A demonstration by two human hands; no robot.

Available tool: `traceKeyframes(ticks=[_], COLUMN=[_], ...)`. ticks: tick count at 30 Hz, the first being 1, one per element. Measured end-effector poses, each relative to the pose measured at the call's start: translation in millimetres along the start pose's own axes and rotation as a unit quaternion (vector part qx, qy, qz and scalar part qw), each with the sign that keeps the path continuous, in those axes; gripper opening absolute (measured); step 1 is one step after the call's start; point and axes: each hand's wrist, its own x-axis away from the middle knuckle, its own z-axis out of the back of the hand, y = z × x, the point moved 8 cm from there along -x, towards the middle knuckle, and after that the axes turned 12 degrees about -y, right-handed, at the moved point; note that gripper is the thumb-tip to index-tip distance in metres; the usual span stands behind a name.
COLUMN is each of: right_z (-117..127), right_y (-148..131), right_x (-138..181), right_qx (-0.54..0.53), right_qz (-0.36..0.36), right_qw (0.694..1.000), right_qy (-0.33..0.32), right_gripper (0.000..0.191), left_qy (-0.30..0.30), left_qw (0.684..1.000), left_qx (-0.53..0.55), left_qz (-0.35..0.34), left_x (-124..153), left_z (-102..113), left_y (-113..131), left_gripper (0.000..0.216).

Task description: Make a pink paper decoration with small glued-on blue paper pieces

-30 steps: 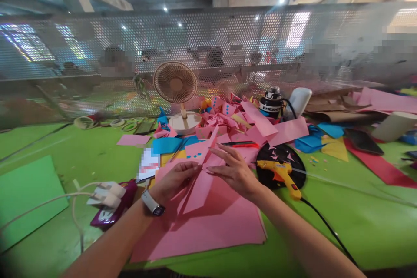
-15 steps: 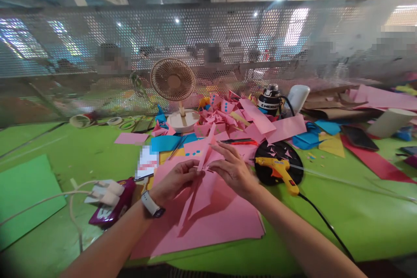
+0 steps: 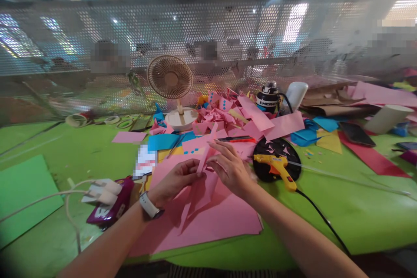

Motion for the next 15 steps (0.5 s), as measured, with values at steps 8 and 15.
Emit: traceKeyframes(ticks=[8, 15], right_z=[6.1, 6.8], right_y=[-5.0, -5.2], right_x=[0.9, 1.8], right_qx=[-0.003, -0.009], right_qz=[0.016, 0.016], right_qw=[1.0, 0.999], right_qy=[0.025, 0.026], right_gripper=[0.014, 0.015], left_qy=[-0.019, -0.007], left_qw=[1.0, 1.0], left_qx=[0.006, 0.009], left_qz=[0.014, 0.009], left_x=[1.3, 1.6], left_z=[-7.7, -8.7], left_y=[-1.2, 0.8], left_gripper=[0.03, 0.029])
